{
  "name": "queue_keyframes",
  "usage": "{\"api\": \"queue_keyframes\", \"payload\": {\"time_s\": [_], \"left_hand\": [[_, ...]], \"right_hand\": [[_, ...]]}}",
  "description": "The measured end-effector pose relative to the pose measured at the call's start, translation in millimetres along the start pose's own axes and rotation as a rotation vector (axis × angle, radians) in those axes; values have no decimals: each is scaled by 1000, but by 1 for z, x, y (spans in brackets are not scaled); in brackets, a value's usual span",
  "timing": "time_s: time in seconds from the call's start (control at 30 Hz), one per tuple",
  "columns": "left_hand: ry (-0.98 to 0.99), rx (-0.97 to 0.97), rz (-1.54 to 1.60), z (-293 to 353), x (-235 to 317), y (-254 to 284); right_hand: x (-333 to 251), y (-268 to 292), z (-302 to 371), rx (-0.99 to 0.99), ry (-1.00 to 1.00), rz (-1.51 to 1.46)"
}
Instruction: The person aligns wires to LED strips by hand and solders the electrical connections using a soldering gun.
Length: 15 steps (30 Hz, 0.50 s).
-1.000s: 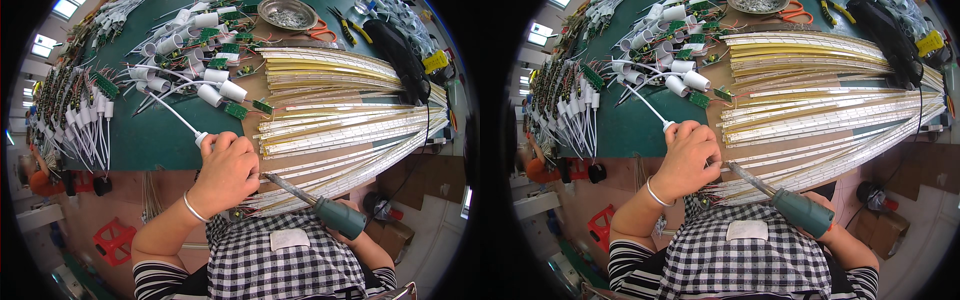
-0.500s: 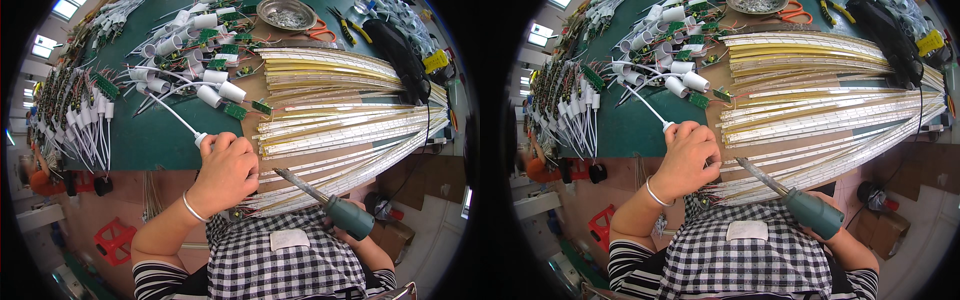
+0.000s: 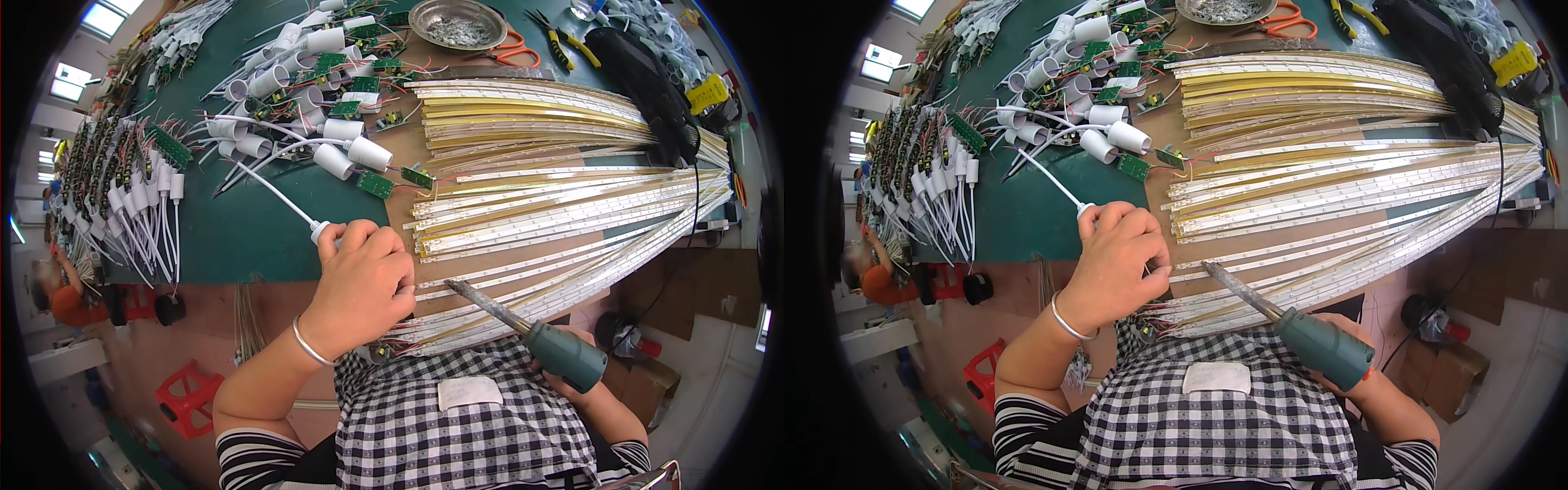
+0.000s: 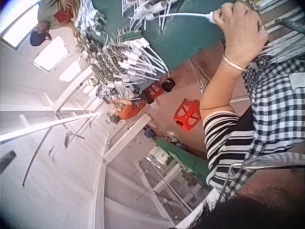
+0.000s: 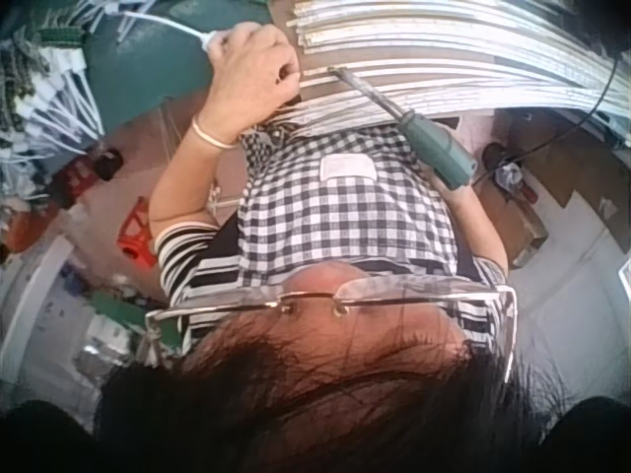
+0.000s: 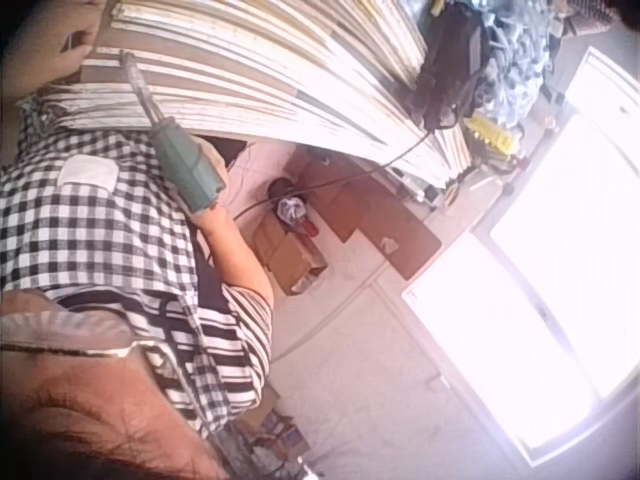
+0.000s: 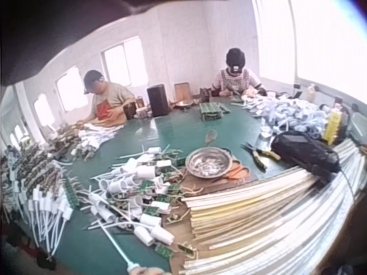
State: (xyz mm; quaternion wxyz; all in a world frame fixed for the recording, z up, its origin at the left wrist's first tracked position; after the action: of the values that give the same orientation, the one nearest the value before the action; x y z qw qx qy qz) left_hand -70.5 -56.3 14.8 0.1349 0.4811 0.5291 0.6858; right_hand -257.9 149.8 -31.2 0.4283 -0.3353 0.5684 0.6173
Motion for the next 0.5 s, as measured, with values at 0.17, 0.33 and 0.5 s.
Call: {"api": "queue_keyframes", "payload": {"time_s": [0.17, 0.33, 0.5], "left_hand": [[-1, 3, -26, 1, 1, 1], [-12, -8, -24, 1, 1, 8], [-326, -127, -52, 13, 9, 12]], "right_hand": [[1, 0, 0, -52, -55, -45], [1, -1, 0, -53, -107, -106], [4, 0, 0, -56, -155, -94]]}}
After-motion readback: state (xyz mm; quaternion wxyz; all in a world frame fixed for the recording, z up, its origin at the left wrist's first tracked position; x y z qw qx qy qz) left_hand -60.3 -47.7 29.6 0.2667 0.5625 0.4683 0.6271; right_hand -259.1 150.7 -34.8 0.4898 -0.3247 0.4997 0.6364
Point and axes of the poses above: each hand's wrist, its own z-axis away from the middle knuckle, its own y-axis out of the back of the hand, x = y × z, the point moved 7 cm from there along -z, towards the middle knuckle, and after that the axes turned 5 degrees about z, right-handed, at the moved point
